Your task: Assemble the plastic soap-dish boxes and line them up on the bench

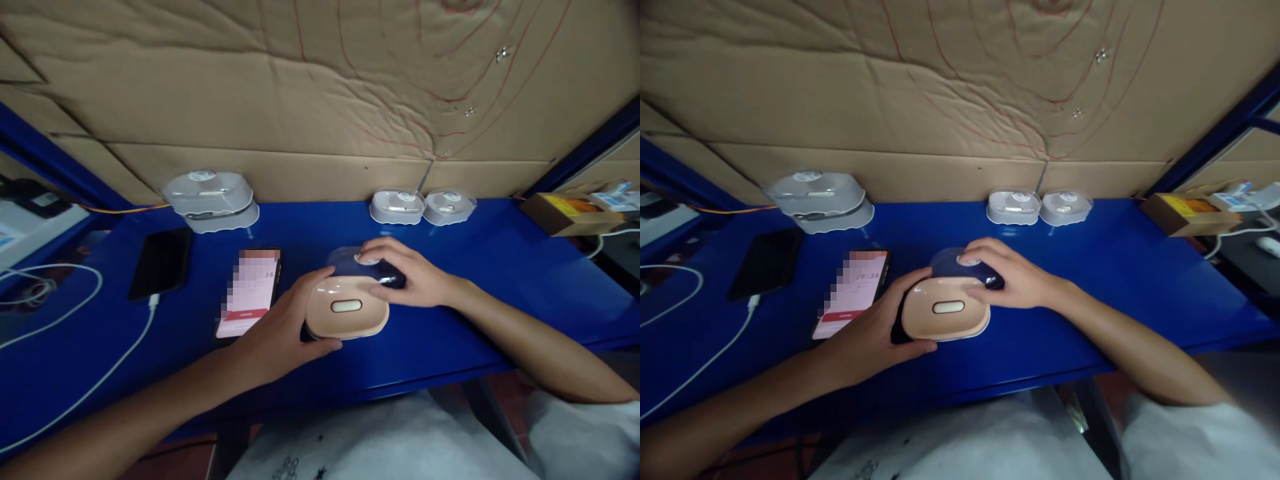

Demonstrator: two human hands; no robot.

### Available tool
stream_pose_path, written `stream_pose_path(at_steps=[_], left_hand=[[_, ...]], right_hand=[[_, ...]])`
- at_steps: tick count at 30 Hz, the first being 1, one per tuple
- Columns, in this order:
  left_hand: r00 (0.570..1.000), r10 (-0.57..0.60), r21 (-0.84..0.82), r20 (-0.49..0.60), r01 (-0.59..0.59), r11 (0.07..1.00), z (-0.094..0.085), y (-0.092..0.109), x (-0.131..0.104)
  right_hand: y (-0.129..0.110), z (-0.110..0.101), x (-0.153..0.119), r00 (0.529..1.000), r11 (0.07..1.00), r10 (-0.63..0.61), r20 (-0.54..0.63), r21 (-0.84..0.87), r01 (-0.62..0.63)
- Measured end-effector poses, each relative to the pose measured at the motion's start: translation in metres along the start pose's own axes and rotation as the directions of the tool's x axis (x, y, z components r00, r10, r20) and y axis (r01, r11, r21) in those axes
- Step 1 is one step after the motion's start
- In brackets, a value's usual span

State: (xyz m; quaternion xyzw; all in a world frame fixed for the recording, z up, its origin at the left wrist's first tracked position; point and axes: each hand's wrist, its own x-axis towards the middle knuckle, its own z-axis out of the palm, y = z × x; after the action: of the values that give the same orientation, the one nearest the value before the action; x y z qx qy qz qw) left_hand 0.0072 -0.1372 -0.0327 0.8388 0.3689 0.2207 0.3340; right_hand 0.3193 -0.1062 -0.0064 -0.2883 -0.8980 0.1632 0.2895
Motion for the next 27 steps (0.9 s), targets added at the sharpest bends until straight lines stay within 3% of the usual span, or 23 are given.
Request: stream_pose_path(at_steps=[4, 8, 11, 16, 21, 27], left_hand=[[0.999, -0.013, 0.033, 0.052, 0.012, 0.999, -0.003, 0.003, 0.000], [0.999, 0.006, 0.036, 0.040, -0.007, 0.999, -0.002, 0.003, 0.002], [1.000, 0.013, 0.027, 0.003, -0.013, 1.000, -0.003, 0.005, 0.004], [0.999, 0.002, -0.015, -0.052, -0.003, 1.000, -0.006, 0.014, 0.006], [1.000, -0.004, -0.020, -0.020, 0.004, 1.000, -0.004, 0.011, 0.006], [1.000, -0.019, 0.103, 0.005, 0.018, 0.995, 0.000, 0.002, 0.003]], right_hand=[[0.028, 0.000, -0.004, 0.994, 0.987, 0.111, -0.016, -0.115, -0.113], [0.029, 0.003, -0.006, 0.982, 0.955, 0.189, 0.004, -0.233, -0.182], [0.011, 0.007, -0.005, 0.998, 0.964, 0.059, 0.005, -0.260, -0.056], [-0.020, 0.020, -0.006, 0.974, 0.939, -0.167, 0.155, -0.276, 0.205], [-0.021, 0.023, -0.004, 0.972, 0.950, -0.200, 0.123, -0.220, 0.224], [-0.014, 0.013, -0.001, 0.971, 0.955, -0.227, 0.074, -0.179, 0.237]])
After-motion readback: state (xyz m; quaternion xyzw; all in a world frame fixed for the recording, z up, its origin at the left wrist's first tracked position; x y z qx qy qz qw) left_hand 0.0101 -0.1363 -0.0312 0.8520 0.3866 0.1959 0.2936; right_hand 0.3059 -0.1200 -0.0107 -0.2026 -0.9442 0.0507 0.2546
